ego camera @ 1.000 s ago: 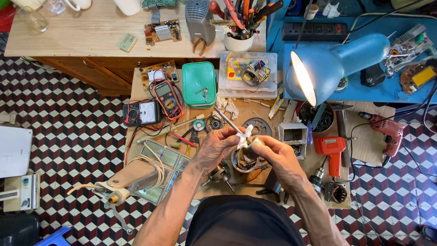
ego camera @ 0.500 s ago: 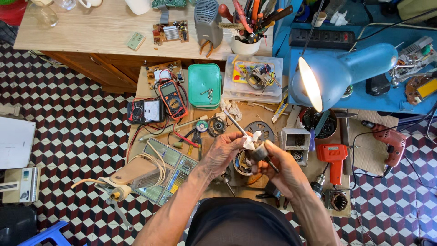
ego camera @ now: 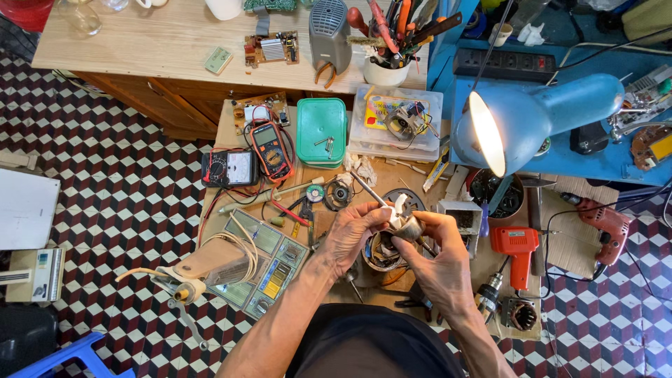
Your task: The person disassembles an electric motor from a fan, uses a cordless drill to remove screws, and cleans the motor shaft with a cloth. They handle the motor housing, rotor, and shaft while working at a cluttered workbench.
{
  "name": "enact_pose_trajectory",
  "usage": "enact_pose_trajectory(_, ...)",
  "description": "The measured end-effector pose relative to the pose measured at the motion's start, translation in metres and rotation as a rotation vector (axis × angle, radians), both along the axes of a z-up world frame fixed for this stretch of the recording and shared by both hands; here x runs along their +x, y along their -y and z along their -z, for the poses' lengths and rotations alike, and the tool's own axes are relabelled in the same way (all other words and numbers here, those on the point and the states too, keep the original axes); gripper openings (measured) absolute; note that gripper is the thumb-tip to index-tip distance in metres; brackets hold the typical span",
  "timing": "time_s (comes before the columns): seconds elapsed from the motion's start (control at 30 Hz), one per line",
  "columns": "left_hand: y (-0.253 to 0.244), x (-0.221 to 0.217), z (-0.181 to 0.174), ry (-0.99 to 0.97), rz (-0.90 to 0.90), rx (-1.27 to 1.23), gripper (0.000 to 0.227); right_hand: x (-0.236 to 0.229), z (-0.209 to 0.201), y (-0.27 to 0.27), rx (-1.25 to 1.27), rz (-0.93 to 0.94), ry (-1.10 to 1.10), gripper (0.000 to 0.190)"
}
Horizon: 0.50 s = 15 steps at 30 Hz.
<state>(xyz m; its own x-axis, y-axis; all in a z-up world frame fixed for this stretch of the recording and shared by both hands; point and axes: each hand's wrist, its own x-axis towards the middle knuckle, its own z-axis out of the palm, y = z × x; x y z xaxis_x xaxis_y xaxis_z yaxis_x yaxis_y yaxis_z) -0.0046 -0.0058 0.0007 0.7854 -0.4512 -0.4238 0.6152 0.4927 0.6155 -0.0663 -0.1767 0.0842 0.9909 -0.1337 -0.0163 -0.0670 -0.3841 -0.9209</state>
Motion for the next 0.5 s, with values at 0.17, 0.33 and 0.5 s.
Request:
enact_pose_trajectory(0.17,-0.012,0.013,-0.001,-0.024,-0.092,-0.021,0.023,0.002,-0.004,0.000,-0.232,-0.009,0.163,0.051)
enact_pose_trajectory(0.33,-0.022,0.021,-0.005,0.008,-0.143,-0.003,0.024,0.001,0.002,0.003,-0.036,-0.010,0.059,0.051)
enact_pose_trajectory(0.5,-0.021,0.020,-0.011,0.033,-0.098,-0.009,0.024,0.002,0.014,0.012,0.421,0.076,-0.315,0.041)
